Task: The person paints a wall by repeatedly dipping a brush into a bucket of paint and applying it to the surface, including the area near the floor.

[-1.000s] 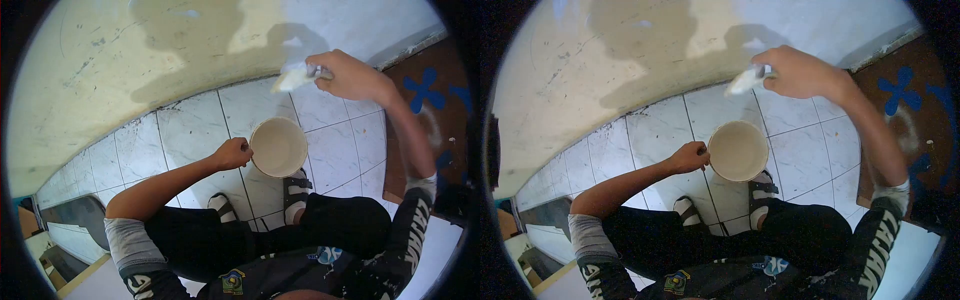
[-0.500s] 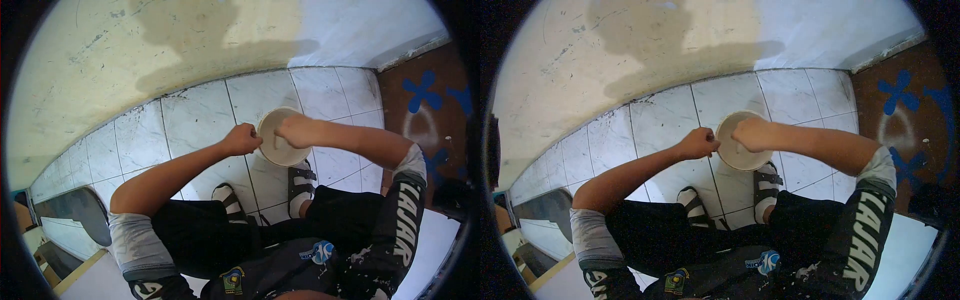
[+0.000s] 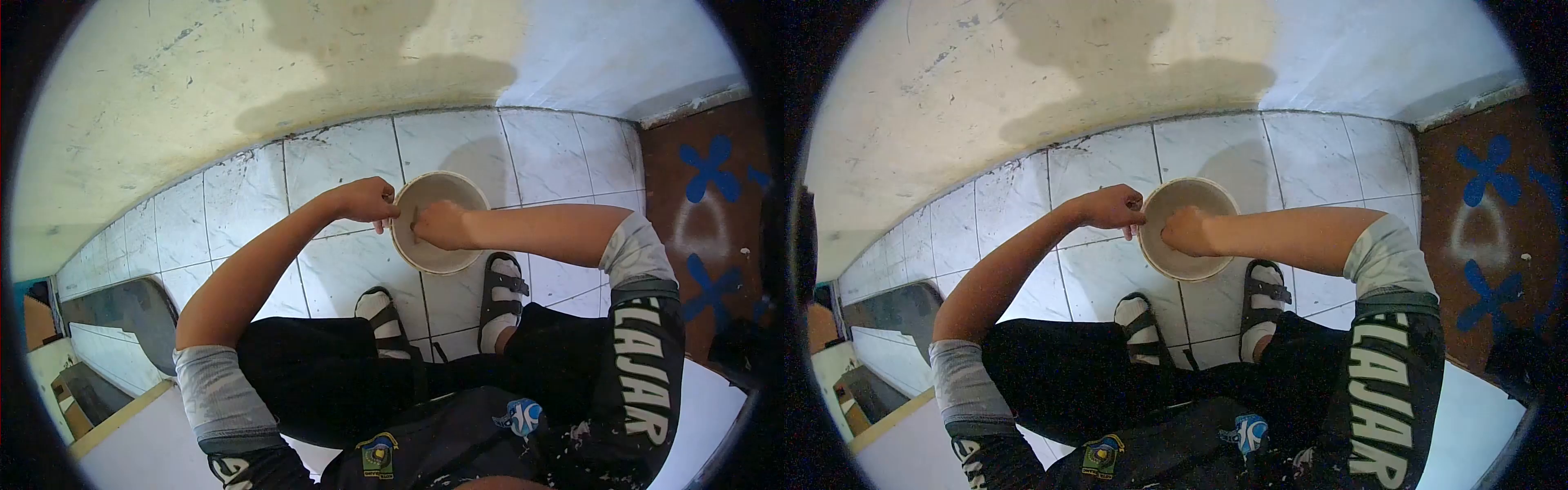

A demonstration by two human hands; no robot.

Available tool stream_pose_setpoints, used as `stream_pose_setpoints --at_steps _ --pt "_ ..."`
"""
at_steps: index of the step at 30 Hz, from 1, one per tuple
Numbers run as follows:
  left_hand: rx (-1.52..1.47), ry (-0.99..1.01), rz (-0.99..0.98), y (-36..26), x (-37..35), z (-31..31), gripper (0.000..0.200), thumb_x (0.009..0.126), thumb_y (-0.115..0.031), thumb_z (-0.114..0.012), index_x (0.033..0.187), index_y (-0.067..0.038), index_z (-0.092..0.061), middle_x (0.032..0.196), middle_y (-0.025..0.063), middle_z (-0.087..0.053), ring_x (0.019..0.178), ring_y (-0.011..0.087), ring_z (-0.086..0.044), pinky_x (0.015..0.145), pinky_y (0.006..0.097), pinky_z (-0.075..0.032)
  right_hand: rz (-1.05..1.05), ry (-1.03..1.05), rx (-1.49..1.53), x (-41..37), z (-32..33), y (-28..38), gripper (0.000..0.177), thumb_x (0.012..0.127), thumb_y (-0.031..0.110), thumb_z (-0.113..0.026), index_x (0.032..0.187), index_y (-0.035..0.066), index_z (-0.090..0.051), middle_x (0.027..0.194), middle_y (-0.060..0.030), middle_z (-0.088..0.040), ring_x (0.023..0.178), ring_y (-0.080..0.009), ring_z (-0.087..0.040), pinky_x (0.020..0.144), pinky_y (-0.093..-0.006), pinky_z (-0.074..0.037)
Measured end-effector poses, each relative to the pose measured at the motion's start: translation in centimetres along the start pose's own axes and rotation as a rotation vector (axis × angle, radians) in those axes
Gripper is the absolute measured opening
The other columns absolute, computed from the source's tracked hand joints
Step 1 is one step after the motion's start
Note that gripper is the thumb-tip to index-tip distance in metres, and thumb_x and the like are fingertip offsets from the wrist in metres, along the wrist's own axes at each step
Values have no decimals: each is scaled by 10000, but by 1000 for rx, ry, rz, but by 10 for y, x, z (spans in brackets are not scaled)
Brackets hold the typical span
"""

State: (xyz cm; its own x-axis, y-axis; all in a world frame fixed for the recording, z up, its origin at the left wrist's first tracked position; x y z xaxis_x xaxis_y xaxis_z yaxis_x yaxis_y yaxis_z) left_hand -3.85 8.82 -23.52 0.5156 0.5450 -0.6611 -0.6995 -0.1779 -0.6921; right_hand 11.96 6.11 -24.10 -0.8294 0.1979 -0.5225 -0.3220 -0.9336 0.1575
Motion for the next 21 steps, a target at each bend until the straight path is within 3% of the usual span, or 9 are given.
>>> stream_pose_setpoints --at_steps 2,9,11,12,14,15,17,21 --pt "-6 17 -14 2 0 1 299 944 -217 -612 973 79 -645 920 187 -741 817 253 -765 767 372 -583 -24 99 52 4 -5 -3 170 841 111 -639 964 37 -730 967 -190 -745 895 -352 -743 762 -468 -602" --pt "1 135 -17 11 5 7 345 953 -240 -610 1031 92 -656 955 196 -741 841 269 -763 805 392 -589 -180 109 193 -58 65 -32 246 875 118 -611 1091 8 -657 918 -216 -724 861 -392 -723 745 -489 -578" --pt "14 144 -4 15 6 9 341 951 -252 -615 1032 76 -663 968 188 -745 853 264 -762 809 391 -588 -192 100 397 -80 76 -51 219 911 142 -589 1069 -5 -630 836 -198 -706 702 -331 -704 634 -460 -551" --pt "22 151 12 17 6 10 338 950 -263 -619 1034 60 -669 982 179 -749 865 260 -761 813 390 -586 -197 99 397 -92 83 -58 219 911 142 -589 1069 -5 -630 836 -198 -706 702 -331 -704 634 -460 -551" --pt "35 177 36 12 -1 15 337 955 -277 -609 1042 42 -676 999 168 -753 883 259 -760 819 389 -584 -356 163 978 -116 84 -70 199 945 163 -557 1024 -10 -616 753 -150 -672 528 -225 -610 485 -383 -472" --pt "42 200 63 11 -5 17 338 960 -291 -599 1049 24 -682 1016 158 -756 901 258 -758 825 388 -582 -359 157 976 -124 76 -75 199 945 163 -557 1024 -10 -616 753 -150 -672 528 -225 -610 485 -383 -472" --pt "25 252 104 20 -8 19 334 960 -298 -589 1058 5 -687 1024 145 -761 915 257 -757 829 389 -580 -415 176 1265 -133 48 -89 204 974 177 -522 994 -7 -606 711 -100 -639 464 -127 -519 410 -311 -382" --pt "252 406 175 68 -6 28 296 954 -253 -554 997 -12 -720 1030 141 -769 895 258 -756 829 400 -577 -376 190 1544 -151 17 -97 221 984 226 -543 972 21 -623 733 -104 -667 453 -108 -506 395 -297 -379"
Point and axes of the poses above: each hand's wrist, its own x-axis towards the middle knuckle, its own z-axis out of the back of the hand, y = z × x, the point moved 4 cm from there along x, towards the middle knuckle
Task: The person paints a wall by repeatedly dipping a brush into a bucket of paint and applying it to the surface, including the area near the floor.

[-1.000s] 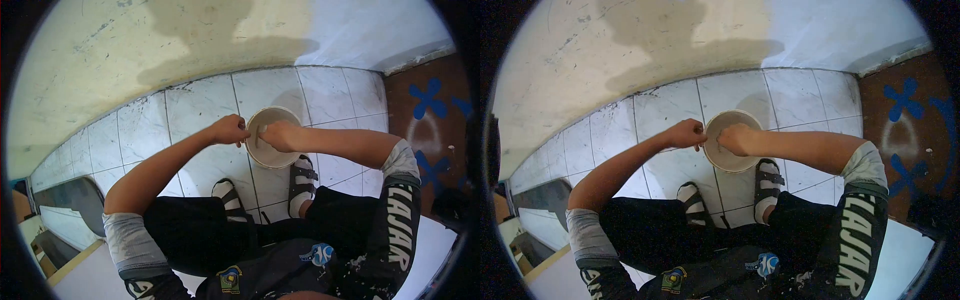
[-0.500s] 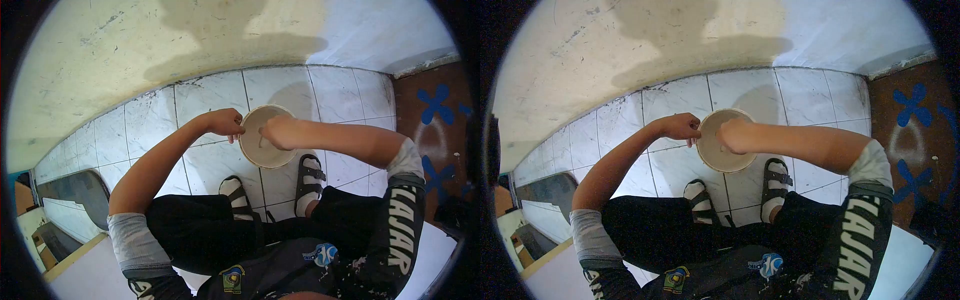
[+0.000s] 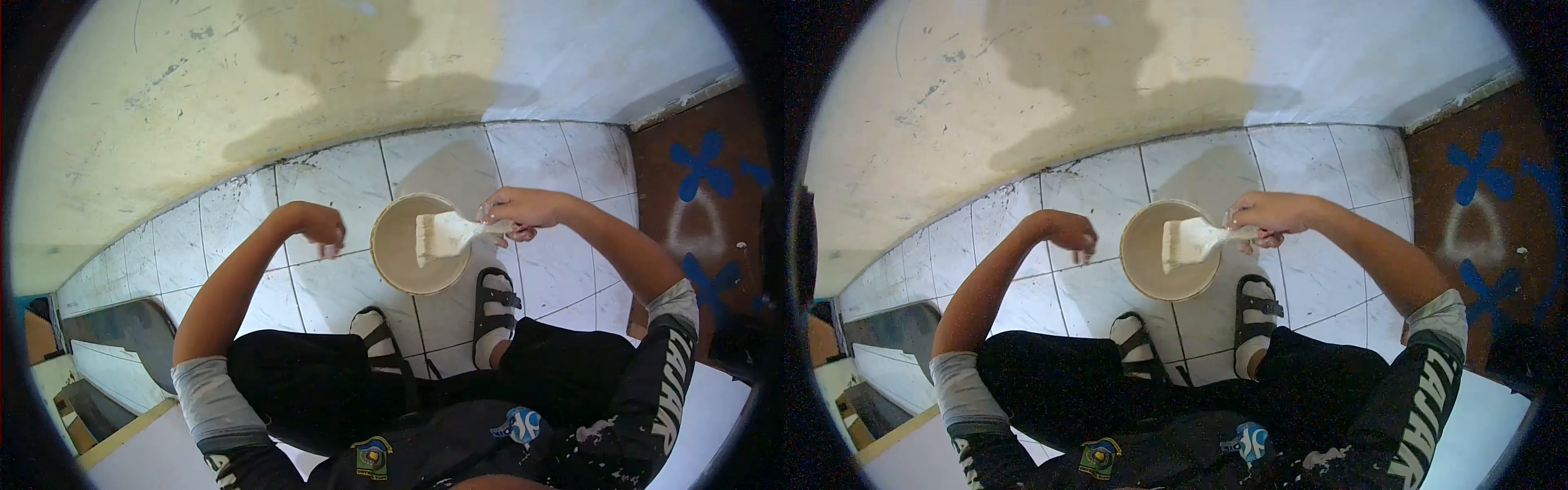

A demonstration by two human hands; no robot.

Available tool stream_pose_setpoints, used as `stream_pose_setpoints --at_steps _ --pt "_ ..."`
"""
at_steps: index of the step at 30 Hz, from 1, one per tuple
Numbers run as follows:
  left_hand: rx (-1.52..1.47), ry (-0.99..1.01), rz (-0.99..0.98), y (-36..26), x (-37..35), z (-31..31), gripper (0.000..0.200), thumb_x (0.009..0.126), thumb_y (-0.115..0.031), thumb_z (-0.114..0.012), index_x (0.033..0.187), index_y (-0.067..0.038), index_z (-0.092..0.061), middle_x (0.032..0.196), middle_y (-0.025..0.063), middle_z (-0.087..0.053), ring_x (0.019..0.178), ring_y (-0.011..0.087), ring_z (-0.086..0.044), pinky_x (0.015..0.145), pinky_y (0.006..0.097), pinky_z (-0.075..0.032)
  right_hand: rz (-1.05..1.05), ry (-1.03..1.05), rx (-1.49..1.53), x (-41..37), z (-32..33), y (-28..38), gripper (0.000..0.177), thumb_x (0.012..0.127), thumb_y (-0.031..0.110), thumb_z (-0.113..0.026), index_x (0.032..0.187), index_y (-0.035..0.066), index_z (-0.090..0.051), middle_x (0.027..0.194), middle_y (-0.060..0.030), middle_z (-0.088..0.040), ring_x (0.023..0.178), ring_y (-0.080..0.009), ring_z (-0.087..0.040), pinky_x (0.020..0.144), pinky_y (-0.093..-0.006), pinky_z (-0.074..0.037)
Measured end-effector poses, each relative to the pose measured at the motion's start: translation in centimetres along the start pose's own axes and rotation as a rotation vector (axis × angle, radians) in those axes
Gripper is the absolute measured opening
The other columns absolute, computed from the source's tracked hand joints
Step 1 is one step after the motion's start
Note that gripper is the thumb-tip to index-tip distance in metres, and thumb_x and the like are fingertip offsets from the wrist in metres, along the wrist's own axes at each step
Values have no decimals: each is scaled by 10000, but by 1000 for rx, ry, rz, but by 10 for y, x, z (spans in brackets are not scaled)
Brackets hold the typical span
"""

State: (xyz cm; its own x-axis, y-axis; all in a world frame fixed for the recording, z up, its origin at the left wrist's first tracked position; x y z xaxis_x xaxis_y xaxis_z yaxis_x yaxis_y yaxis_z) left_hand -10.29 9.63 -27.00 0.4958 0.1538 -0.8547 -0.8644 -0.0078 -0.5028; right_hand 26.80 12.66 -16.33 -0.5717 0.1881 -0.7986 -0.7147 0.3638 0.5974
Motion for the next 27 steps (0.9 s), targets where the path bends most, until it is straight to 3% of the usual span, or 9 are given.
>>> stream_pose_setpoints --at_steps 2,4,8,10,12,14,16,18,27 --pt "255 -68 120 -19 -42 13 316 966 -283 -575 933 -13 -736 1013 172 -765 880 299 -752 832 435 -574 6 9 182 -7 0 -8 214 991 218 -539 977 21 -620 728 -112 -663 414 -92 -471 355 -271 -339" --pt "646 -290 4 -41 -77 17 360 970 -360 -607 909 -34 -745 948 193 -758 895 347 -736 835 471 -566 80 -2 211 -18 7 -8 239 1010 245 -551 974 18 -616 728 -115 -660 375 -85 -440 331 -251 -310" --pt "505 -356 211 -169 -161 -20 419 964 -426 -605 971 -31 -746 921 217 -736 925 403 -707 843 529 -542 262 -129 364 -47 25 3 262 1039 267 -571 1005 8 -592 737 -132 -652 354 -86 -436 324 -253 -306" --pt "603 -499 80 -214 -169 -46 436 972 -446 -596 970 -25 -711 878 222 -719 888 408 -703 816 529 -540 587 -269 491 -52 42 8 224 1044 229 -568 1051 5 -571 759 -146 -649 368 -80 -443 333 -250 -316" --pt "542 -493 -177 -240 -154 -67 466 994 -459 -595 969 -2 -684 856 201 -707 857 407 -694 806 500 -541 652 -349 463 -34 49 -4 197 1058 228 -555 1115 39 -549 792 -124 -643 414 -74 -445 359 -257 -321" --pt "483 -405 -161 -239 -139 -75 467 1003 -458 -585 980 0 -667 862 201 -708 855 403 -693 795 495 -541 756 -561 571 -3 58 -25 168 1073 225 -529 1172 88 -526 822 -90 -600 460 -61 -401 391 -249 -289" --pt "404 -303 -139 -237 -129 -73 467 1011 -458 -574 991 3 -650 869 201 -708 853 398 -692 784 491 -542 724 -540 704 37 68 -52 171 1071 249 -542 1169 112 -514 841 -56 -590 495 -55 -381 400 -249 -276" --pt "574 -357 11 -235 -123 -59 467 1023 -459 -559 1060 -1 -639 883 204 -708 880 397 -695 789 482 -546 656 -670 900 76 77 -78 154 1049 249 -553 1086 105 -511 771 -46 -574 494 -73 -407 395 -261 -292" --pt "456 -428 -47 -242 -107 -34 436 1030 -432 -545 1047 -6 -633 917 212 -711 865 399 -705 844 493 -530 521 -864 1002 153 124 -141 189 1021 242 -561 1068 75 -486 766 -73 -590 493 -101 -436 387 -281 -315"
Point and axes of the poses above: each hand's wrist, its own x-axis towards the middle knuckle, its own z-axis out of the back of the hand, y = z × x, the point moved 4 cm from there along x, towards the middle knuckle
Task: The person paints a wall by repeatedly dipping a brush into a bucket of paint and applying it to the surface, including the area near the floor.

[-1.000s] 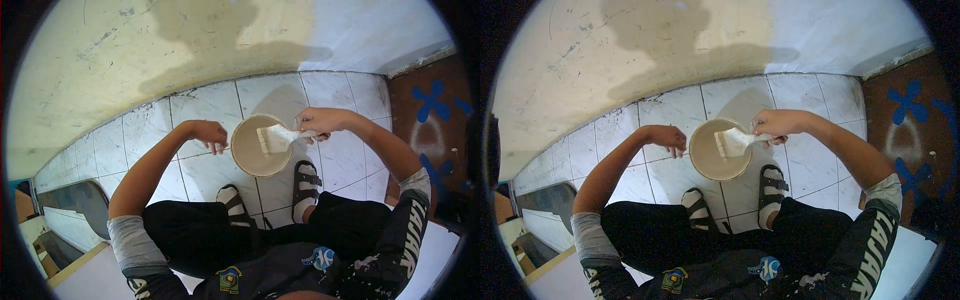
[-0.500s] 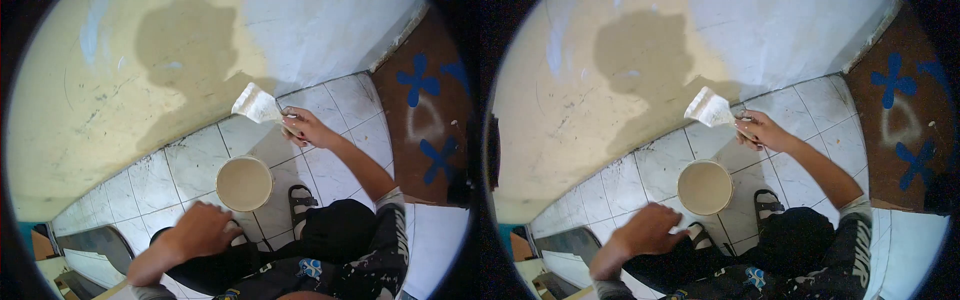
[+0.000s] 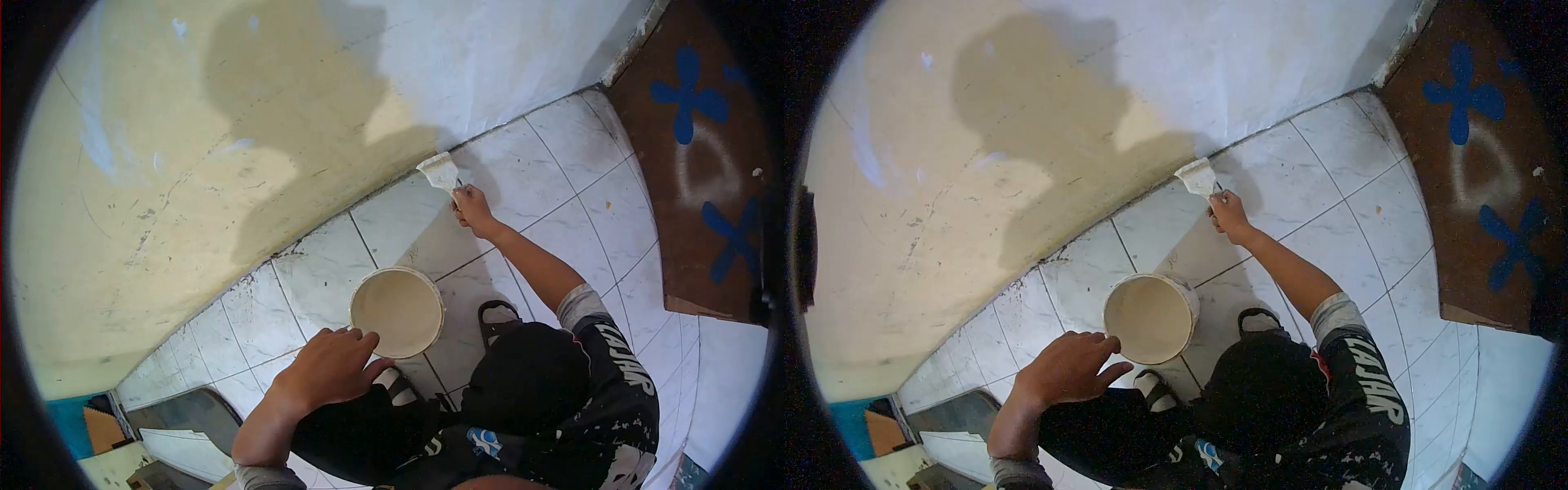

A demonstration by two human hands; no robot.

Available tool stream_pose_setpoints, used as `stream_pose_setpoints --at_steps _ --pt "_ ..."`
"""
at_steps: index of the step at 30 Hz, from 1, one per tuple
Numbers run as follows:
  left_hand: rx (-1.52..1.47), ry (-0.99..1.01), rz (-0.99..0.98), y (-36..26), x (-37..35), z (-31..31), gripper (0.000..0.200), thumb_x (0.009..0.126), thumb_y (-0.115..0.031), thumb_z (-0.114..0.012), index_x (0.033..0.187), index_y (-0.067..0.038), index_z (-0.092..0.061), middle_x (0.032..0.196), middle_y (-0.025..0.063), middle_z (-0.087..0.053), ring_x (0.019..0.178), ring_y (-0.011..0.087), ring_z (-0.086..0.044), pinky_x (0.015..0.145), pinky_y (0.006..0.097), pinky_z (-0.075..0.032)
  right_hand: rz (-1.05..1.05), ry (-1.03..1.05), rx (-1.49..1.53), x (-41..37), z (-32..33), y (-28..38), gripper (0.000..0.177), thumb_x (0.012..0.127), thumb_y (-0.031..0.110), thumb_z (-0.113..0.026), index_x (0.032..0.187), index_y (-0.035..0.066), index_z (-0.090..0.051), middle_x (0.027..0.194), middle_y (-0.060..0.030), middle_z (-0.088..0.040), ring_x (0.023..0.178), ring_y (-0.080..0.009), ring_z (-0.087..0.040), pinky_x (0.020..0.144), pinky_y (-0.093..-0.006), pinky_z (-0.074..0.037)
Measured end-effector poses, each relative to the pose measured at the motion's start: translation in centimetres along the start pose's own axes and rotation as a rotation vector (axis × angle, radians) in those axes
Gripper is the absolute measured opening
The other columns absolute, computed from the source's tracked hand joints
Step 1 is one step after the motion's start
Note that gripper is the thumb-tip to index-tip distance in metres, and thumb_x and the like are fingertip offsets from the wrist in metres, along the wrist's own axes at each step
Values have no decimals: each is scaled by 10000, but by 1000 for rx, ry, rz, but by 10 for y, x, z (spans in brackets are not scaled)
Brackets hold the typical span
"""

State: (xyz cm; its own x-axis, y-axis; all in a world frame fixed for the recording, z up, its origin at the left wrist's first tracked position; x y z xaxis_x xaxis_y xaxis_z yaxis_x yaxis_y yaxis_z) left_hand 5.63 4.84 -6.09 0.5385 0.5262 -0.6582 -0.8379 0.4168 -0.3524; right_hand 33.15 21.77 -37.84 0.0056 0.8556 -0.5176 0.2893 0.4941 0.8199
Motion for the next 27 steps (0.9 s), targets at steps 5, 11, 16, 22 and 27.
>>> stream_pose_setpoints --at_steps 5,11,16,22,27 --pt "-8 26 -6 -3 9 2 436 1036 -429 -540 1053 -2 -629 917 214 -710 882 403 -704 859 493 -529 -39 -45 -64 21 5 -15 180 1023 254 -558 1056 90 -492 781 -74 -585 467 -83 -389 376 -267 -277" --pt "-42 58 44 4 16 3 410 1027 -412 -581 1086 -10 -635 946 214 -719 913 385 -698 831 477 -540 -34 -44 -111 39 4 -24 186 1021 255 -566 1063 83 -508 777 -86 -599 470 -96 -411 381 -281 -292" --pt "-36 94 53 3 19 7 423 1030 -416 -575 1102 -4 -637 964 217 -716 930 385 -694 848 472 -538 -39 -36 -110 44 5 -24 193 1018 247 -572 1090 77 -517 765 -84 -602 471 -103 -424 384 -290 -302" --pt "-35 60 23 5 19 4 416 1040 -414 -540 1065 -7 -624 914 202 -707 902 384 -695 889 486 -514 -19 -40 -134 44 -3 -17 195 1009 241 -590 1069 65 -529 760 -80 -604 469 -102 -417 386 -293 -311" --pt "-23 62 24 4 17 6 419 1038 -414 -540 1065 -5 -625 929 204 -705 907 380 -695 893 489 -512 36 -63 -78 38 -10 3 199 1002 233 -600 1028 48 -533 734 -75 -594 476 -95 -414 392 -289 -311"
Point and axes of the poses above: each hand's wrist, its own x-axis towards the middle knuckle, its own z-axis out of the back of the hand, y = z × x, the point moved 4 cm from there along x, towards the middle knuckle
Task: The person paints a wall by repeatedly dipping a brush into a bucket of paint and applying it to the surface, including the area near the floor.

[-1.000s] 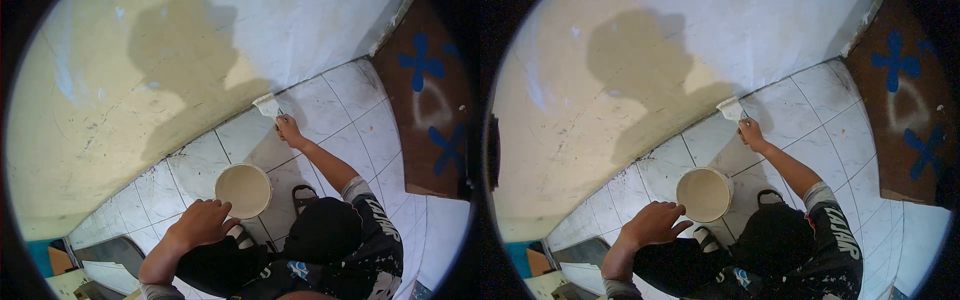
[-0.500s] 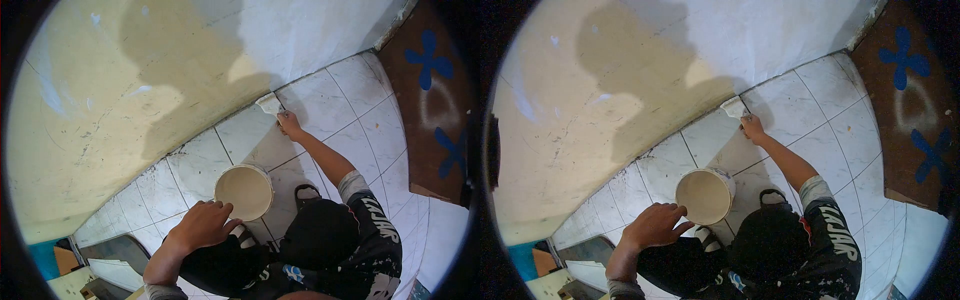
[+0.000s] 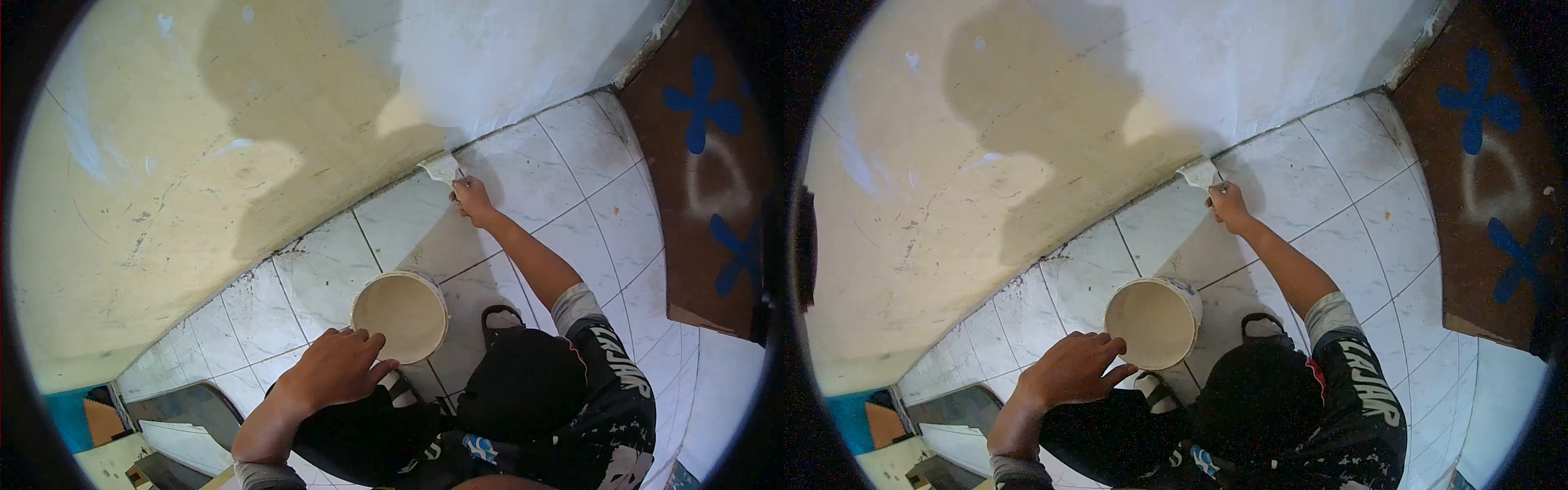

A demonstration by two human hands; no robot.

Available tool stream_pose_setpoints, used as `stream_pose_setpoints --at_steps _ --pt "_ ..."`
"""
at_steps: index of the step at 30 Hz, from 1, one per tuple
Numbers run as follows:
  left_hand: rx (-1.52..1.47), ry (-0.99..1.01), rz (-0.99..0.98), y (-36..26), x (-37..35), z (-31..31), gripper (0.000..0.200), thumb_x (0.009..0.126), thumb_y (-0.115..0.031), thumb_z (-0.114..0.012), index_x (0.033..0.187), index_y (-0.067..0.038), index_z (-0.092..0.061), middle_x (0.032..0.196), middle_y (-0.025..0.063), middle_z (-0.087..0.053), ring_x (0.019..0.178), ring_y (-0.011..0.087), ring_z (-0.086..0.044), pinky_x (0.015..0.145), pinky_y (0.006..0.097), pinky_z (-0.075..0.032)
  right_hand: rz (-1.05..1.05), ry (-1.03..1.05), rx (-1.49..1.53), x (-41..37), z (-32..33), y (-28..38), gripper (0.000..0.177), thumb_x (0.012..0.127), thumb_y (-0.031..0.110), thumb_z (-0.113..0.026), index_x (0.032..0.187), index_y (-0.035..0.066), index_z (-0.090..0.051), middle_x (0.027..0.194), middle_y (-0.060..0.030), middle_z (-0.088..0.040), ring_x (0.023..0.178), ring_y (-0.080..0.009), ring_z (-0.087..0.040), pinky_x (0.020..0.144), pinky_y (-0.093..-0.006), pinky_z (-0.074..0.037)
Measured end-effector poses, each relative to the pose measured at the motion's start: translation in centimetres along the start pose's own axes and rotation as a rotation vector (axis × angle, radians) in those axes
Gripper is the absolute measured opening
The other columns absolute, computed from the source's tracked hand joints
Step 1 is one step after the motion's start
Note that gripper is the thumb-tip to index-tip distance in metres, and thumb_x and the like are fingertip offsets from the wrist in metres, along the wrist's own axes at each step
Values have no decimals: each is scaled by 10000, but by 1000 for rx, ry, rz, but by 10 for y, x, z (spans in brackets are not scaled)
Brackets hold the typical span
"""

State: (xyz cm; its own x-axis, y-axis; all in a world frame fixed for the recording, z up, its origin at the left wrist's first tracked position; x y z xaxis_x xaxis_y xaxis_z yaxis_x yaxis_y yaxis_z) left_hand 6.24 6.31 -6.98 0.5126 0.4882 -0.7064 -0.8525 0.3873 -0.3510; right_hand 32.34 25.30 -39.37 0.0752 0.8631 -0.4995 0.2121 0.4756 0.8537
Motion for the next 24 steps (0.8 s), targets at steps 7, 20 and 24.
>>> stream_pose_setpoints --at_steps 7,20,24 --pt "10 -35 -33 -3 -3 -1 418 1034 -416 -545 1042 -6 -626 923 211 -702 912 383 -699 902 491 -514 59 32 27 -57 -22 106 195 1009 224 -605 1000 48 -519 745 -55 -582 472 -50 -379 385 -264 -266" --pt "38 -79 -38 3 -5 -3 452 1033 -444 -567 1056 3 -631 860 209 -701 859 380 -692 823 468 -535 343 114 49 -187 -49 258 164 1035 185 -570 1041 24 -542 754 -53 -575 478 -36 -345 398 -230 -220" --pt "29 -51 -32 4 -4 -3 449 1038 -438 -557 1084 4 -624 902 211 -705 874 380 -694 838 468 -535 492 91 150 -172 -63 266 128 1046 194 -566 1013 70 -553 739 -29 -568 460 -24 -332 395 -217 -208"
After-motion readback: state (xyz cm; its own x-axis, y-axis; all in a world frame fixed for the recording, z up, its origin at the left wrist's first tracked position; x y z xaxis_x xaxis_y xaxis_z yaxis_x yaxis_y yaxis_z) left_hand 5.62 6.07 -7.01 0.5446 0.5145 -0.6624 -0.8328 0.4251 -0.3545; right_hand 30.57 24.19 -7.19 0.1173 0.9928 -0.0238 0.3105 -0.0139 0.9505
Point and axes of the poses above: each hand's wrist, its own x-axis towards the middle knuckle, its own z-axis out of the back of the hand, y = z × x, the point moved 4 cm from there along x, towards the middle knuckle
